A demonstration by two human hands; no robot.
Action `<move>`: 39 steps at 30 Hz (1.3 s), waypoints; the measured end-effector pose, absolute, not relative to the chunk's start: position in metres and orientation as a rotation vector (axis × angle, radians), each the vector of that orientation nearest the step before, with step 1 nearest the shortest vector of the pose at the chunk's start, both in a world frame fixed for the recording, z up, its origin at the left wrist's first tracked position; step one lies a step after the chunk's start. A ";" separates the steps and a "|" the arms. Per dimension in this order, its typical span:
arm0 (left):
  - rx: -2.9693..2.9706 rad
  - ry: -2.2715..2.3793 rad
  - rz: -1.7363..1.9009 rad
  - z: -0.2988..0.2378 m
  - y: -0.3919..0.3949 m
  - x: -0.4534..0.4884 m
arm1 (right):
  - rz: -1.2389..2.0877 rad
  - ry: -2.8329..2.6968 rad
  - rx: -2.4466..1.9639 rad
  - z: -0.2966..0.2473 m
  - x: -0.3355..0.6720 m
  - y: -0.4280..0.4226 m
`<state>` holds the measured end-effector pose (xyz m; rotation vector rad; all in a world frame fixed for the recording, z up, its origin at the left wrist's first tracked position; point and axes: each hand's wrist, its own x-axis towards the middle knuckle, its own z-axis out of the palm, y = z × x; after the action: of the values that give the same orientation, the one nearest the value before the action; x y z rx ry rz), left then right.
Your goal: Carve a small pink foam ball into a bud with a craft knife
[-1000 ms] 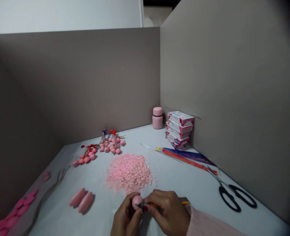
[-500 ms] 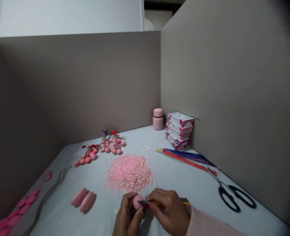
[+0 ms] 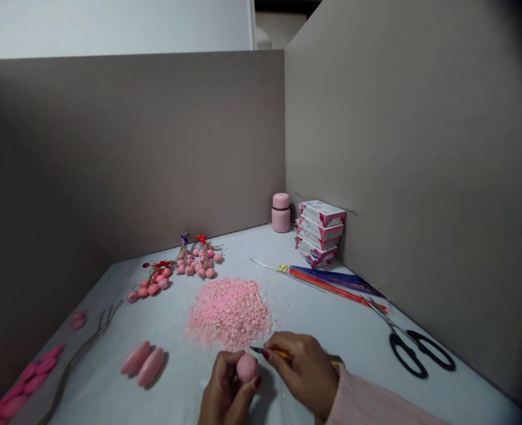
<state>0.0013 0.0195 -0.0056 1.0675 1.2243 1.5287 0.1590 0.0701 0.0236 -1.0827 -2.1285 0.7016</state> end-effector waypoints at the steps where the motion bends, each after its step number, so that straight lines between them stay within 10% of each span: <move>1: 1.065 1.228 1.531 -0.006 0.019 0.002 | 0.698 -2.112 -1.102 0.023 0.159 0.071; 39: 0.728 1.168 1.541 0.012 0.025 -0.001 | 0.700 -2.062 -1.029 0.024 0.157 0.070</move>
<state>-0.0006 0.0250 0.0122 0.7277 1.1682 1.5414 0.1567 0.0704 0.0236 -1.0292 -2.0619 0.6997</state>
